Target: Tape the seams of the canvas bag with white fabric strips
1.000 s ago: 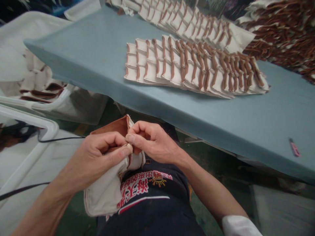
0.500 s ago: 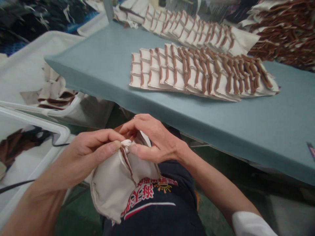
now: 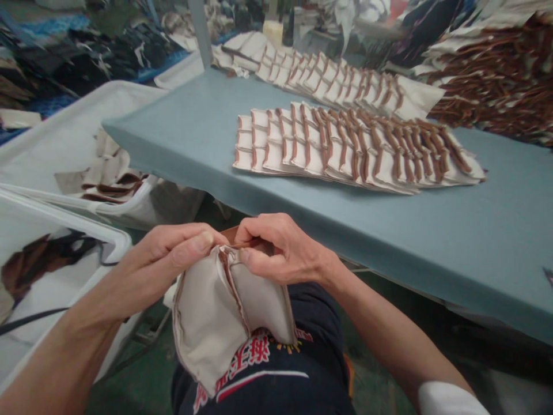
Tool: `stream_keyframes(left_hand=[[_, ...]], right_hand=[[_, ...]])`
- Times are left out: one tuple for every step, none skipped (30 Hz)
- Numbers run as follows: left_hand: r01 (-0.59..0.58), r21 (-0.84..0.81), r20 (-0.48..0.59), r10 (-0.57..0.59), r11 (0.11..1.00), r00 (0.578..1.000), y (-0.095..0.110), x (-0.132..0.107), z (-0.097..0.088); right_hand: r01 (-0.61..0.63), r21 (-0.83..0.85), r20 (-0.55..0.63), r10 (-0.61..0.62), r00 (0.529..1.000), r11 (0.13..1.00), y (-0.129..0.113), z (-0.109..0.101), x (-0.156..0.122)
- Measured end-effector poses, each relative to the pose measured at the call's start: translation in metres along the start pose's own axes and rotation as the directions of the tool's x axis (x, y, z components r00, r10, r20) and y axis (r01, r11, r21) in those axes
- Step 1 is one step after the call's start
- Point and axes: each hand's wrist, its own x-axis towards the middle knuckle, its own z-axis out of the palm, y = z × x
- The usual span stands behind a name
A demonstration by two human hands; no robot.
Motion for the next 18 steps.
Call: stream_keyframes(left_hand=[[-0.004, 0.01, 0.026, 0.004, 1.0, 1.0, 0.004, 0.002, 0.0], [-0.012, 0.018, 0.054, 0.011, 1.0, 0.998, 0.008, 0.005, 0.001], [-0.028, 0.032, 0.071, 0.026, 0.999, 0.997, 0.012, 0.008, 0.002], [-0.049, 0.063, 0.074, 0.044, 0.997, 0.996, 0.016, 0.011, 0.002], [-0.074, 0.107, 0.077, 0.066, 0.992, 0.995, 0.02, 0.014, 0.003], [-0.102, 0.154, 0.082, 0.09, 0.983, 0.993, 0.023, 0.018, 0.004], [-0.129, 0.194, 0.086, 0.114, 0.972, 0.99, 0.025, 0.021, 0.004], [-0.155, 0.216, 0.091, 0.139, 0.964, 0.986, 0.028, 0.023, 0.005], [-0.174, 0.219, 0.095, 0.157, 0.96, 0.983, 0.03, 0.026, 0.006], [-0.183, 0.208, 0.099, 0.165, 0.961, 0.981, 0.032, 0.028, 0.007], [-0.183, 0.186, 0.103, 0.166, 0.965, 0.981, 0.034, 0.031, 0.008], [-0.174, 0.158, 0.108, 0.158, 0.972, 0.982, 0.035, 0.035, 0.008], [-0.153, 0.122, 0.119, 0.139, 0.981, 0.983, 0.036, 0.038, 0.008], [-0.122, 0.082, 0.137, 0.11, 0.989, 0.984, 0.036, 0.042, 0.008], [-0.082, 0.039, 0.167, 0.074, 0.996, 0.983, 0.036, 0.046, 0.008], [-0.04, -0.006, 0.203, 0.04, 0.999, 0.978, 0.035, 0.05, 0.007], [0.002, -0.047, 0.235, 0.009, 0.999, 0.972, 0.035, 0.054, 0.006], [0.034, -0.078, 0.261, -0.013, 0.996, 0.965, 0.034, 0.056, 0.005]], right_hand=[[-0.012, 0.023, 0.004, 0.012, 1.0, 1.0, -0.001, -0.001, -0.001], [-0.023, 0.048, 0.008, 0.023, 1.0, 0.999, -0.003, -0.002, -0.001], [-0.034, 0.072, 0.016, 0.033, 0.999, 0.997, -0.004, -0.003, -0.002], [-0.049, 0.089, 0.024, 0.047, 0.999, 0.995, -0.005, -0.005, -0.002], [-0.065, 0.098, 0.031, 0.063, 0.998, 0.993, -0.005, -0.006, -0.002], [-0.087, 0.097, 0.037, 0.084, 0.996, 0.991, -0.006, -0.008, -0.001], [-0.115, 0.094, 0.047, 0.111, 0.993, 0.989, -0.005, -0.01, 0.0], [-0.143, 0.1, 0.059, 0.138, 0.989, 0.985, -0.005, -0.012, 0.0], [-0.167, 0.116, 0.074, 0.159, 0.984, 0.979, -0.003, -0.014, 0.001], [-0.184, 0.139, 0.088, 0.173, 0.981, 0.973, -0.001, -0.016, 0.001], [-0.196, 0.16, 0.101, 0.181, 0.978, 0.967, 0.001, -0.018, 0.001], [-0.203, 0.176, 0.109, 0.185, 0.977, 0.963, 0.003, -0.02, 0.002], [-0.204, 0.183, 0.113, 0.186, 0.976, 0.962, 0.004, -0.022, 0.002], [-0.208, 0.181, 0.115, 0.189, 0.975, 0.961, 0.006, -0.023, 0.002], [-0.216, 0.177, 0.114, 0.198, 0.973, 0.96, 0.007, -0.024, 0.002], [-0.223, 0.179, 0.11, 0.205, 0.973, 0.958, 0.007, -0.026, 0.001], [-0.227, 0.185, 0.104, 0.211, 0.972, 0.956, 0.006, -0.027, 0.001], [-0.229, 0.189, 0.097, 0.213, 0.972, 0.955, 0.004, -0.028, 0.0]])
